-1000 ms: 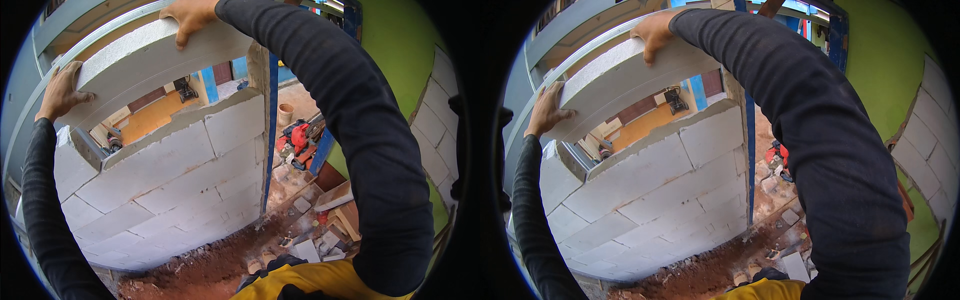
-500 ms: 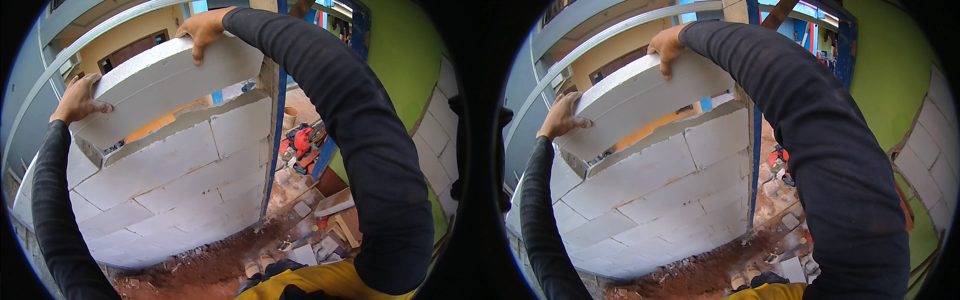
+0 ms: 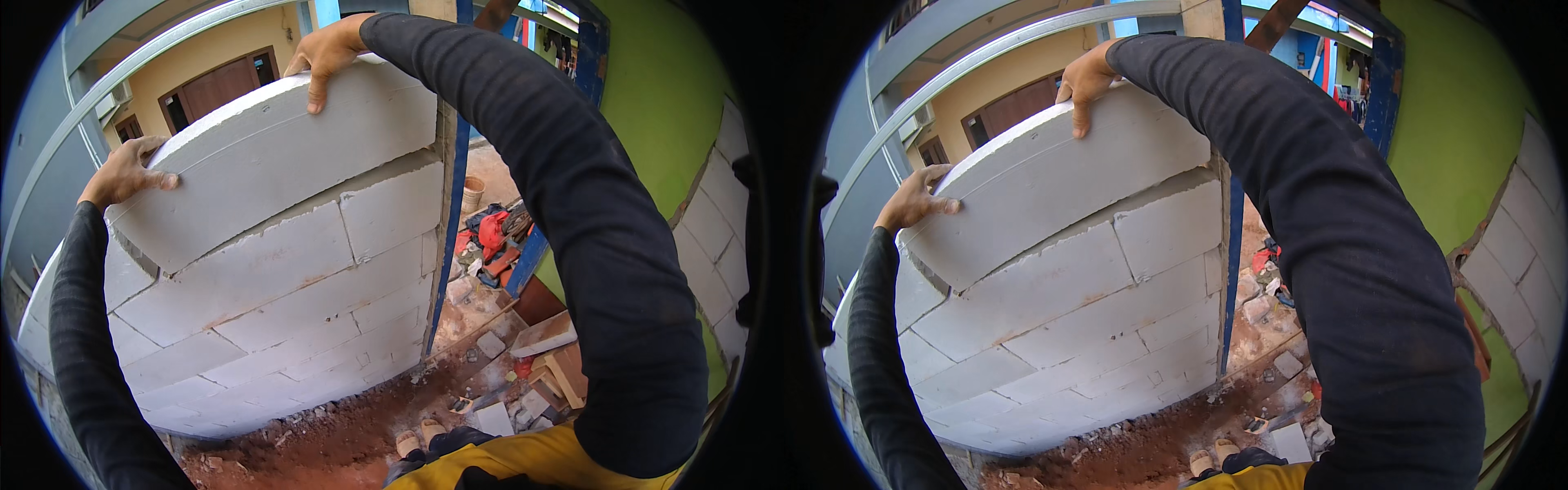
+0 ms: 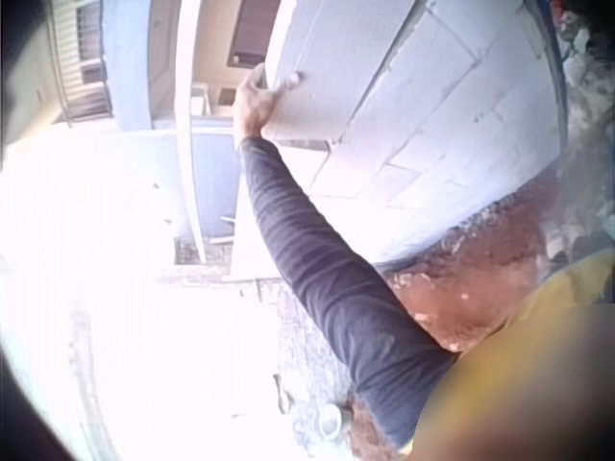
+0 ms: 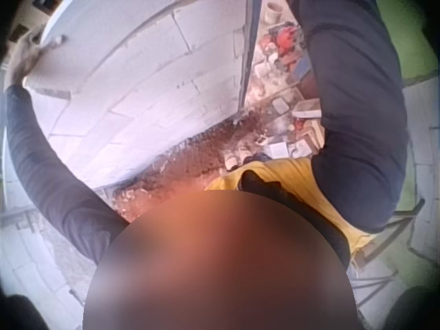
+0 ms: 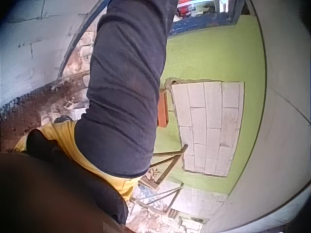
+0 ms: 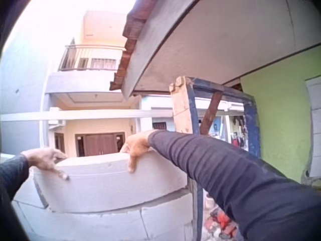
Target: The person applies mortar to a partially built wall, places a white block, taps it into position with a hammer, retrieves a hand saw, and cuts the block to fit the wall opening. The person then retrieves a nail and hammer and continues adjusting the block placement.
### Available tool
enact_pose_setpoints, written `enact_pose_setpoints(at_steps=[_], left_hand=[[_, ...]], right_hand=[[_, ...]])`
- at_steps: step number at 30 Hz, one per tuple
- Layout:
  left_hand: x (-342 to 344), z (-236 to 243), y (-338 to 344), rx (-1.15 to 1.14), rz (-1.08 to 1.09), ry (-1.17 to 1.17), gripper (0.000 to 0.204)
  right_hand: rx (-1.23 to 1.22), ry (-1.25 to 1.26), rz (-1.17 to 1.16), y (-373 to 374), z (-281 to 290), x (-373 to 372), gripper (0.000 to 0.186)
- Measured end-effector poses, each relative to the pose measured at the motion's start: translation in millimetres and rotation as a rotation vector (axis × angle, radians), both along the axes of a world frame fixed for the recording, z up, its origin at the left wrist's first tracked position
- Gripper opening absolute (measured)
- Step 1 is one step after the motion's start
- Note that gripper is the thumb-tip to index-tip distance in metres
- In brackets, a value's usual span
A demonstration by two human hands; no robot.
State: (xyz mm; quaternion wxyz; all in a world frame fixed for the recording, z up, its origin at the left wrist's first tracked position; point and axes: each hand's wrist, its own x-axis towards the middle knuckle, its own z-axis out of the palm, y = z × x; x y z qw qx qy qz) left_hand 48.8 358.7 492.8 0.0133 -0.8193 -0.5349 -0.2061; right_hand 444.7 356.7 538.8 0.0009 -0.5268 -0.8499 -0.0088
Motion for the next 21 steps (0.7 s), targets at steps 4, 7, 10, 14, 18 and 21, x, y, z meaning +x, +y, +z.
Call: enact_pose_setpoints(at_steps=[4,7,10,14,18,21], left_hand=[[-2,2,4,-0.083,-0.022,-0.003,0.128],[-2,3,7,-0.086,-0.038,0.000,0.127],[0,2,10,-0.081,-0.051,-0.018,0.127],[3,3,11,-0.113,-0.045,-0.022,0.128],[6,4,12,-0.114,-0.053,-0.024,0.129],[8,1,13,-0.087,-0.064,-0.027,0.128]], right_hand=[[-0.007,0.000,-0.035,-2,-5,2,0.090],[-0.037,0.121,0.012,-6,-8,4,0.086],[-0.013,0.130,-0.002,-9,-10,5,0.086],[-0.044,0.159,-0.004,-9,-12,7,0.087],[-0.073,0.172,-0.014,-7,-14,10,0.088],[-0.067,0.180,-0.001,-7,-17,12,0.089]])
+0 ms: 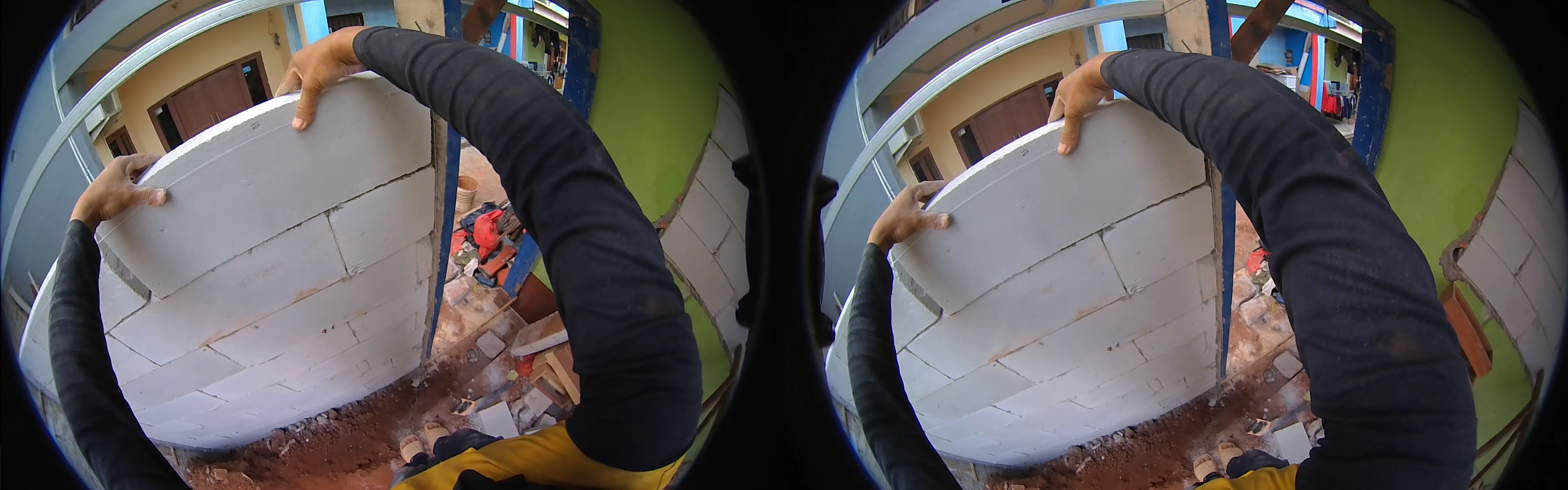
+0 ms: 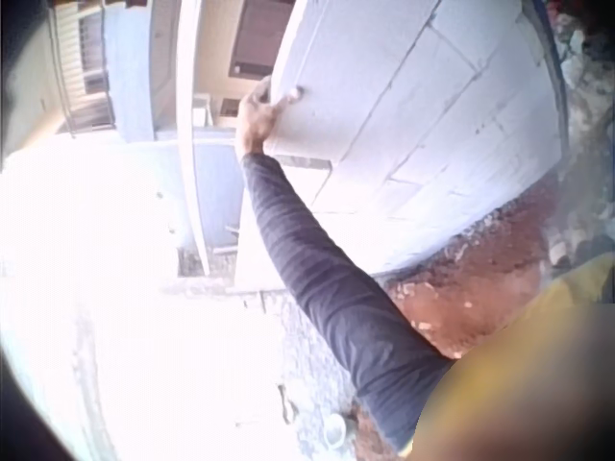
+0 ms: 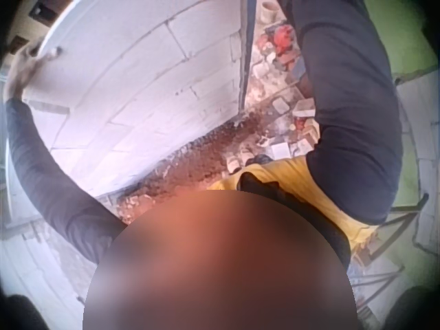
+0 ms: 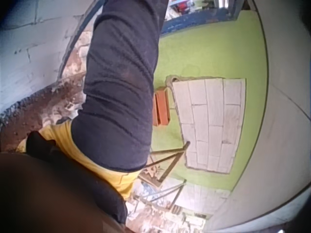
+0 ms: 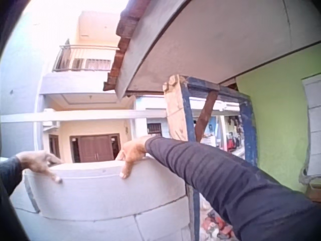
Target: The person applies mortar to a partially built wall, places a white block, taps it into position with a hammer, retrieves a hand saw, and cuts the block to fit the wall opening. The person then retrieves a nail and hammer and continues adjusting the block placement.
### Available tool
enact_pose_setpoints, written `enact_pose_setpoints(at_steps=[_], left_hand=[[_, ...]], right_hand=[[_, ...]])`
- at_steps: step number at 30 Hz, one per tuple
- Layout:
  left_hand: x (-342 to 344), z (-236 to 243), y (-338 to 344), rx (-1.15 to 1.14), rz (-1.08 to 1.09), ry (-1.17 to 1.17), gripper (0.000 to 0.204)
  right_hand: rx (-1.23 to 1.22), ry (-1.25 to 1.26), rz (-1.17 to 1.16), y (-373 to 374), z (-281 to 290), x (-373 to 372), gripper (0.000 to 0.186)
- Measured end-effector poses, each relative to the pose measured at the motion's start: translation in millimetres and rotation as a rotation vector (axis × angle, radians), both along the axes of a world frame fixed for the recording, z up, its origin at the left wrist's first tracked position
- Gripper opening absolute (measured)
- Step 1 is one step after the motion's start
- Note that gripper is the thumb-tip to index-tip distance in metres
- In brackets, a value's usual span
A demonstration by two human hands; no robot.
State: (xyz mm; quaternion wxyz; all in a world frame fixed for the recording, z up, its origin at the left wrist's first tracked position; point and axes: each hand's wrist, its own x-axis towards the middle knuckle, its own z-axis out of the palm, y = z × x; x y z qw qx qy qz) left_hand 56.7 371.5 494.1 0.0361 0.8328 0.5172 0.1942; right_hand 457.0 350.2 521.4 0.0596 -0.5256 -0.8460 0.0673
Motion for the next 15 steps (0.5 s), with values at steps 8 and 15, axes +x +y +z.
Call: enact_pose_setpoints(at_steps=[8,15], left_hand=[[2,-3,4,0.037,0.002,0.028,0.130],[2,-8,2,0.018,-0.042,-0.039,0.132]], right_hand=[[0.013,-0.003,0.040,13,-4,8,0.095],[-0.027,-0.155,-0.026,34,9,12,0.103]])
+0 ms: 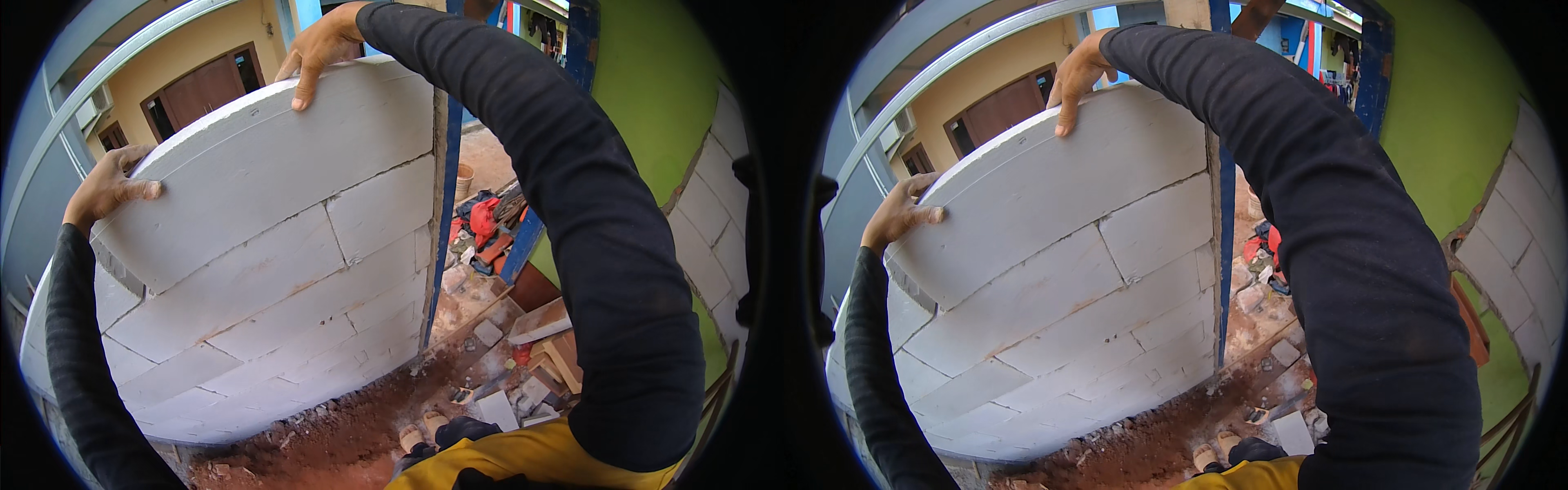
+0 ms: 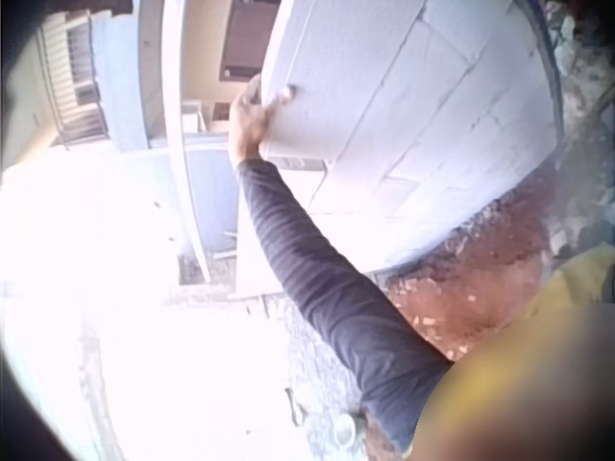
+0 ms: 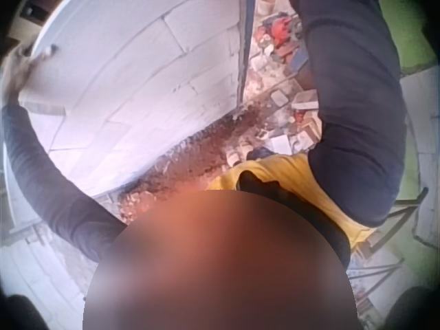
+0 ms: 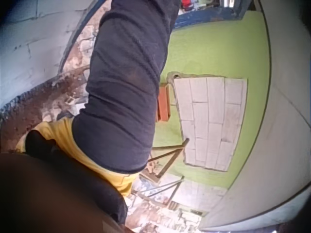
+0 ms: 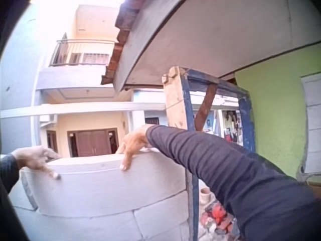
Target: The person applies mortar to a partially built wall, places a white block, taps it into position with a hammer, retrieves a hand saw, and cuts the block to fit the wall opening. The person then retrieves a nail and hammer and continues adjusting the block placement.
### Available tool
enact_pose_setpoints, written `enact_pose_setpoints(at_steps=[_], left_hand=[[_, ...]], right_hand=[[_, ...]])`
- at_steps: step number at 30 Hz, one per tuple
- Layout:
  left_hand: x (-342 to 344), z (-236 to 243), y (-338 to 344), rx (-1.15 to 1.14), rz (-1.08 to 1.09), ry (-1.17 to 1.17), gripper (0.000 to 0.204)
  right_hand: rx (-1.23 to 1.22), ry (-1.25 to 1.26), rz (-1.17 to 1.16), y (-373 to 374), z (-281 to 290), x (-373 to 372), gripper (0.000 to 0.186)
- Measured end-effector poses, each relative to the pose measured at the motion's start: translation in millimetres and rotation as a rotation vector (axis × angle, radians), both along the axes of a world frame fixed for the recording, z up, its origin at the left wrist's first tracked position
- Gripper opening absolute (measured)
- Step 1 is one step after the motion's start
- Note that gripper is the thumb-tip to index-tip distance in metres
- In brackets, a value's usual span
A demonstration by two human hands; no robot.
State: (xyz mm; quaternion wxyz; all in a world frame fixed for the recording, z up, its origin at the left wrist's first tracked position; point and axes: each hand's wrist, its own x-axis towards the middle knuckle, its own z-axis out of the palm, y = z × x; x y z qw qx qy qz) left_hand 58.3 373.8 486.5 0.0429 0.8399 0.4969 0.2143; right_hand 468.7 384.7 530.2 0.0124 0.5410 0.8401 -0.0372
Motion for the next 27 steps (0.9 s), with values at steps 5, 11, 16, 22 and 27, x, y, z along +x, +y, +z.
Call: enact_pose_setpoints(at_steps=[5,11,16,22,27], left_hand=[[0,-4,1,-0.017,-0.039,-0.035,0.133],[0,-6,6,-0.038,-0.047,-0.061,0.133],[0,-9,9,-0.033,-0.054,-0.109,0.134],[2,-11,9,-0.073,-0.056,-0.127,0.134],[4,-13,6,-0.012,-0.039,-0.136,0.133]], right_hand=[[-0.015,-0.023,-0.187,4,24,25,0.113],[-0.160,0.053,-0.274,0,25,69,0.104],[-0.079,0.147,-0.277,4,3,84,0.112],[-0.109,0.179,-0.317,8,7,80,0.111],[0.279,-0.033,-0.239,-30,6,91,0.082]])
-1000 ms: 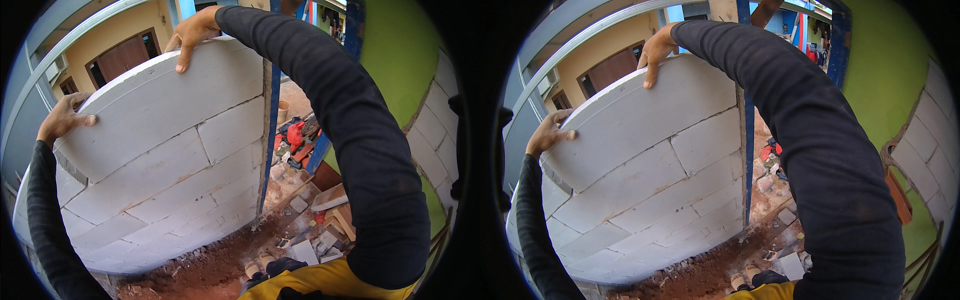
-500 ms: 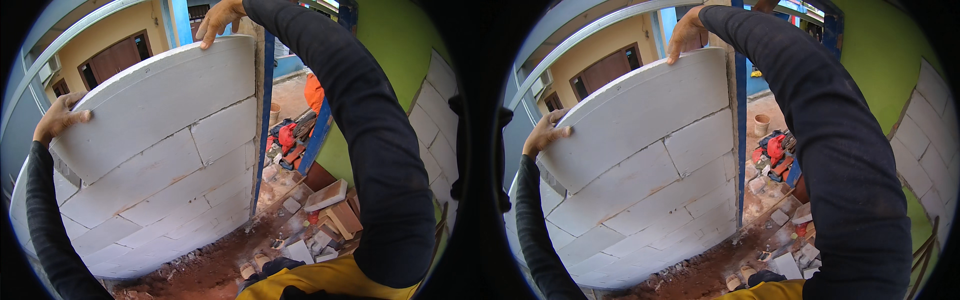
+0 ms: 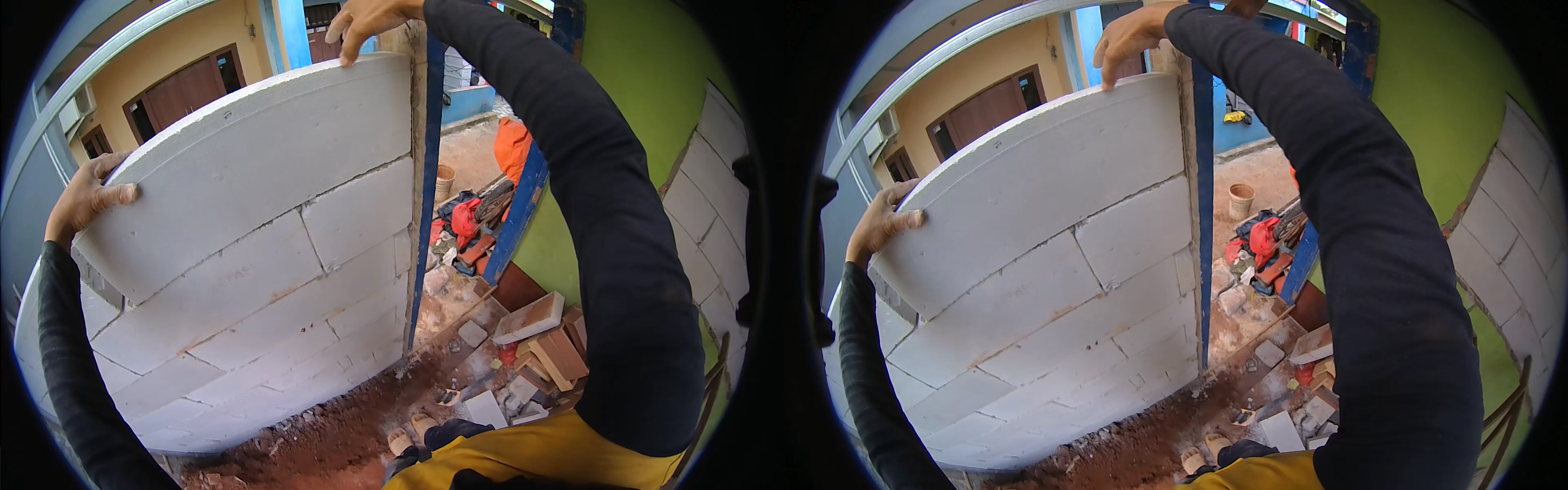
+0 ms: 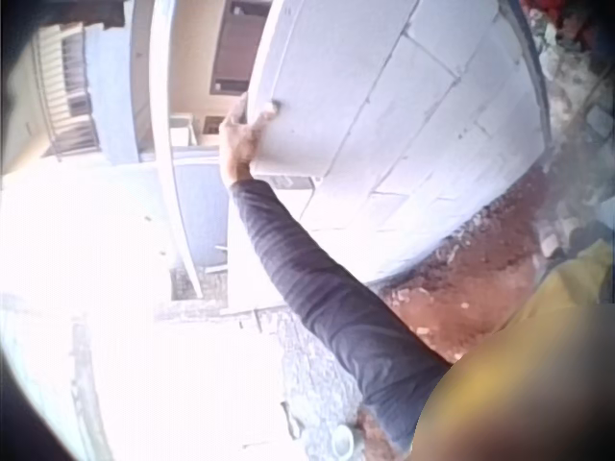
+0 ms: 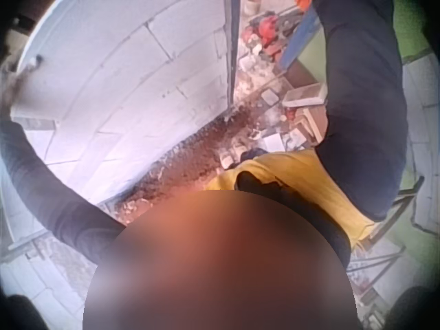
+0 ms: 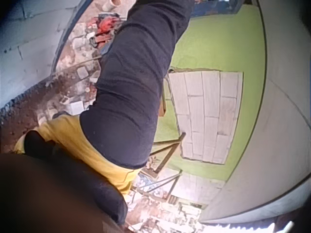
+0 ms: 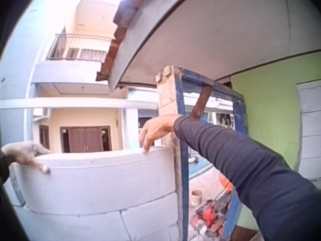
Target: The person applies mortar to a partially built wall, places a white block, taps it into position with a hammer, retrieves a hand saw, and cuts the block to fit the wall opening. The person then retrieves a nail and hammer and continues adjusting the block placement.
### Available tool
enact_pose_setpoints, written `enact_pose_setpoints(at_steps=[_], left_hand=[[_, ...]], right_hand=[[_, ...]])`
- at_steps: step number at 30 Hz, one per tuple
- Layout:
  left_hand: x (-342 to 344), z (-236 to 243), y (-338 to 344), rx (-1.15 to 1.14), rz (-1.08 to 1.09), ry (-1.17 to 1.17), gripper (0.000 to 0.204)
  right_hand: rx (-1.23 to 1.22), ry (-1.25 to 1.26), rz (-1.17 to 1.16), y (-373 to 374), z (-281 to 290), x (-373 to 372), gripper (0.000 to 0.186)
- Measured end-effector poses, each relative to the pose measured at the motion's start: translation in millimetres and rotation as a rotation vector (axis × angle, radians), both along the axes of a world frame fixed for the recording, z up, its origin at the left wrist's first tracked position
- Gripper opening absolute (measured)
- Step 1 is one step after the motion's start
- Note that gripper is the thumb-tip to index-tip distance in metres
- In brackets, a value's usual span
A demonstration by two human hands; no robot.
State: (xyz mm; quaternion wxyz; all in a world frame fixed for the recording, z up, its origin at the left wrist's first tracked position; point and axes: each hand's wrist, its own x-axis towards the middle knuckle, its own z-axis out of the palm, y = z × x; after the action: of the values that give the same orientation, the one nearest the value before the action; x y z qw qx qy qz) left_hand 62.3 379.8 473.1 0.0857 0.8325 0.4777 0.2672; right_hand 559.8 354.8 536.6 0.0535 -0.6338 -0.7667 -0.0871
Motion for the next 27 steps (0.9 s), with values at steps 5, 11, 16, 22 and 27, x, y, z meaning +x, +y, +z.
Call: enact_pose_setpoints(at_steps=[5,11,16,22,27], left_hand=[[3,3,-1,-0.026,0.006,0.031,0.132],[1,2,6,-0.015,-0.009,0.037,0.131],[2,-2,2,-0.002,-0.008,0.018,0.131],[4,0,10,0.055,-0.063,0.015,0.123],[-12,-4,14,0.118,0.033,0.229,0.113]], right_hand=[[0.608,-0.769,0.034,-52,-44,47,0.044],[0.739,-0.894,0.118,-55,-68,73,0.035],[0.707,-0.898,0.091,-52,-67,68,0.025],[0.496,-0.976,0.008,-40,-63,89,0.055],[0.653,-0.718,0.236,-48,-51,74,0.005]])
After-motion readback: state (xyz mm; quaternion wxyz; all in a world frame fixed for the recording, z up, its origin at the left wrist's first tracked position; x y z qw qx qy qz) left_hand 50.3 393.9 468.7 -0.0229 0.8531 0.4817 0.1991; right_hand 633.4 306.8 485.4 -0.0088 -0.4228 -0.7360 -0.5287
